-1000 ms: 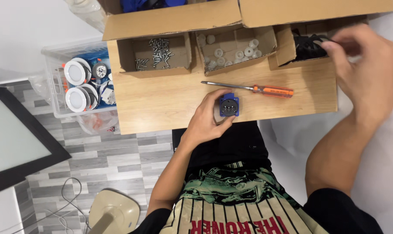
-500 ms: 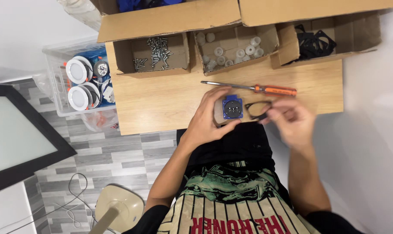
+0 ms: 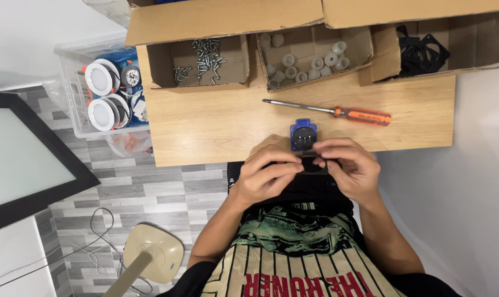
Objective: The person assembles a small blue electrical component by inserting a screw and tightening it with a screwdriver. They then attach a white plastic cover to the component. The person repeats this assembly process with a second blue component, using the same tools and parts.
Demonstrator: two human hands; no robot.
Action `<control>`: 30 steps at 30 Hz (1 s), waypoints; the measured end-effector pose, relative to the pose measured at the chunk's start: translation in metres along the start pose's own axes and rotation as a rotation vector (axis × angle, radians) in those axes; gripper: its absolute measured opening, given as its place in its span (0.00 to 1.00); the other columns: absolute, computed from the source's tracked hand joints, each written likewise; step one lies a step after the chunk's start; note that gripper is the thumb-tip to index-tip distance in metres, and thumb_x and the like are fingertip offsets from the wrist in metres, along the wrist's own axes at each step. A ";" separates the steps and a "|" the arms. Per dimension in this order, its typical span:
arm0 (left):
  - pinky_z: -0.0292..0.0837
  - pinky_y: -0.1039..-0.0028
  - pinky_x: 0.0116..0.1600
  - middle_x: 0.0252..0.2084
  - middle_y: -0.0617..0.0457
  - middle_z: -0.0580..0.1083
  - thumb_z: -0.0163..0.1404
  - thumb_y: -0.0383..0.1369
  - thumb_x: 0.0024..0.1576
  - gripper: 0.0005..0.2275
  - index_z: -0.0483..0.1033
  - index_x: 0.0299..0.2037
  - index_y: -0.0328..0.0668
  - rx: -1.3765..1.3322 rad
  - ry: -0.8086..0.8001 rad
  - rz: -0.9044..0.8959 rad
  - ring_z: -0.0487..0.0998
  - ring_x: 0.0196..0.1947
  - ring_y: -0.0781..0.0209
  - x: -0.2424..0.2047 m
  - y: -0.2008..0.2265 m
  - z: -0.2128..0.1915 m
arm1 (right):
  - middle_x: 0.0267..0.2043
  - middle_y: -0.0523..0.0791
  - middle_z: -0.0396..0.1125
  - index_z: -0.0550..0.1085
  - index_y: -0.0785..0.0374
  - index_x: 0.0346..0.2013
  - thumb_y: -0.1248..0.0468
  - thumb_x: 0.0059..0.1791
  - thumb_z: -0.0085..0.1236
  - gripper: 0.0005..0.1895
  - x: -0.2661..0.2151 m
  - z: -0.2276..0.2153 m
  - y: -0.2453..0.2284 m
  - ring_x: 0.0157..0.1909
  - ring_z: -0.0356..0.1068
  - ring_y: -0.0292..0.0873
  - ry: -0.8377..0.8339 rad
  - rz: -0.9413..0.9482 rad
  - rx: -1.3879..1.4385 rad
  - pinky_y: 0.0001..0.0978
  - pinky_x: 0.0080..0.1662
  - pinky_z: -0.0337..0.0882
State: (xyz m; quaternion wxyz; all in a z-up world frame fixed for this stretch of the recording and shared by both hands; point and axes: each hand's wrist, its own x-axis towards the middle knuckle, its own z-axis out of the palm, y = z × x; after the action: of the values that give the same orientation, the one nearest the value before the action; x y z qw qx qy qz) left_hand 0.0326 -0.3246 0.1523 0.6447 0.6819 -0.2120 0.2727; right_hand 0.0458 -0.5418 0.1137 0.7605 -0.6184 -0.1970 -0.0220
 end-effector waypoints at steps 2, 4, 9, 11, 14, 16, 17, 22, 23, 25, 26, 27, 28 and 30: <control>0.84 0.69 0.37 0.42 0.46 0.84 0.64 0.18 0.57 0.07 0.89 0.40 0.39 0.053 0.000 0.038 0.85 0.34 0.53 0.012 0.004 -0.002 | 0.50 0.69 0.75 0.78 0.82 0.44 0.78 0.47 0.68 0.12 0.010 0.000 -0.007 0.38 0.82 0.54 -0.011 -0.115 -0.186 0.43 0.39 0.85; 0.85 0.68 0.38 0.42 0.45 0.84 0.63 0.18 0.58 0.05 0.88 0.38 0.37 0.067 0.009 0.066 0.85 0.34 0.52 0.014 0.000 -0.002 | 0.47 0.67 0.76 0.80 0.78 0.41 0.77 0.47 0.70 0.09 0.004 -0.002 -0.003 0.38 0.82 0.55 0.008 -0.187 -0.258 0.43 0.39 0.84; 0.86 0.64 0.40 0.41 0.44 0.84 0.63 0.18 0.58 0.04 0.88 0.36 0.35 0.105 0.021 0.110 0.86 0.35 0.50 0.008 -0.013 0.002 | 0.42 0.62 0.79 0.85 0.71 0.37 0.77 0.47 0.74 0.05 0.001 -0.001 0.004 0.37 0.82 0.54 0.049 -0.341 -0.476 0.40 0.40 0.81; 0.85 0.62 0.40 0.41 0.44 0.85 0.63 0.18 0.58 0.04 0.88 0.37 0.36 0.121 0.028 0.128 0.87 0.36 0.50 0.010 -0.016 0.003 | 0.42 0.61 0.79 0.86 0.71 0.37 0.76 0.48 0.74 0.05 0.009 0.005 0.001 0.36 0.81 0.52 0.064 -0.404 -0.554 0.41 0.41 0.82; 0.84 0.63 0.41 0.41 0.45 0.85 0.64 0.18 0.57 0.05 0.88 0.36 0.37 0.166 0.026 0.139 0.88 0.38 0.49 0.009 -0.020 0.003 | 0.41 0.61 0.79 0.86 0.73 0.38 0.76 0.49 0.73 0.05 0.019 0.007 0.003 0.37 0.82 0.55 0.045 -0.443 -0.567 0.43 0.41 0.82; 0.84 0.62 0.42 0.41 0.45 0.85 0.65 0.18 0.57 0.04 0.88 0.37 0.37 0.178 0.021 0.134 0.88 0.38 0.48 0.007 -0.022 0.003 | 0.42 0.61 0.79 0.85 0.73 0.40 0.77 0.49 0.71 0.05 0.025 0.006 -0.001 0.39 0.82 0.57 0.012 -0.445 -0.577 0.46 0.42 0.83; 0.85 0.61 0.42 0.41 0.44 0.85 0.65 0.19 0.57 0.04 0.88 0.37 0.37 0.188 0.016 0.126 0.88 0.37 0.47 0.006 -0.024 0.003 | 0.43 0.62 0.79 0.84 0.74 0.41 0.78 0.50 0.69 0.05 0.027 0.006 -0.003 0.41 0.82 0.59 -0.021 -0.443 -0.588 0.49 0.44 0.84; 0.86 0.60 0.44 0.41 0.44 0.85 0.65 0.19 0.57 0.04 0.89 0.37 0.36 0.214 0.030 0.081 0.89 0.38 0.48 0.001 -0.031 0.003 | 0.44 0.59 0.79 0.84 0.73 0.43 0.77 0.53 0.66 0.04 0.028 0.002 0.006 0.43 0.82 0.60 -0.060 -0.449 -0.643 0.51 0.46 0.84; 0.86 0.61 0.44 0.41 0.45 0.85 0.65 0.18 0.57 0.04 0.89 0.37 0.37 0.223 0.031 0.062 0.89 0.38 0.49 0.000 -0.032 0.004 | 0.44 0.59 0.79 0.83 0.73 0.43 0.77 0.53 0.66 0.04 0.029 0.002 0.006 0.44 0.82 0.60 -0.071 -0.448 -0.659 0.51 0.46 0.84; 0.86 0.61 0.44 0.41 0.45 0.85 0.65 0.19 0.57 0.04 0.89 0.37 0.37 0.232 0.032 0.050 0.89 0.38 0.48 -0.002 -0.032 0.004 | 0.44 0.59 0.79 0.83 0.73 0.43 0.77 0.54 0.65 0.04 0.026 0.000 0.011 0.45 0.82 0.61 -0.071 -0.439 -0.659 0.51 0.47 0.84; 0.86 0.61 0.44 0.41 0.45 0.85 0.65 0.19 0.57 0.04 0.89 0.37 0.37 0.241 0.035 0.040 0.89 0.38 0.48 -0.003 -0.033 0.005 | 0.45 0.59 0.78 0.83 0.74 0.43 0.76 0.54 0.65 0.04 0.025 -0.001 0.013 0.45 0.82 0.61 -0.073 -0.432 -0.658 0.52 0.47 0.84; 0.86 0.61 0.44 0.41 0.45 0.85 0.65 0.19 0.57 0.04 0.89 0.37 0.37 0.242 0.039 0.040 0.89 0.38 0.48 -0.004 -0.033 0.005 | 0.45 0.59 0.78 0.83 0.74 0.43 0.76 0.54 0.65 0.04 0.024 -0.001 0.013 0.45 0.82 0.61 -0.076 -0.433 -0.658 0.52 0.47 0.84; 0.86 0.61 0.45 0.41 0.45 0.85 0.65 0.18 0.57 0.05 0.89 0.37 0.37 0.240 0.031 0.034 0.88 0.39 0.49 -0.004 -0.034 0.005 | 0.44 0.59 0.78 0.83 0.74 0.43 0.76 0.54 0.65 0.04 0.023 -0.002 0.014 0.45 0.82 0.61 -0.074 -0.419 -0.660 0.51 0.46 0.84; 0.86 0.61 0.46 0.41 0.45 0.85 0.64 0.18 0.57 0.05 0.89 0.38 0.37 0.239 0.026 0.027 0.88 0.39 0.49 -0.006 -0.034 0.005 | 0.44 0.58 0.78 0.83 0.74 0.43 0.76 0.54 0.65 0.04 0.022 -0.002 0.015 0.45 0.82 0.61 -0.074 -0.405 -0.661 0.51 0.46 0.84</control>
State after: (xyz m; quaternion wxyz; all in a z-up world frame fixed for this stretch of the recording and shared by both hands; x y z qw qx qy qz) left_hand 0.0505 -0.3270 0.1225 0.5577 0.7475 -0.1787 0.3135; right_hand 0.0703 -0.5353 0.1062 0.4931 -0.7790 -0.3246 -0.2114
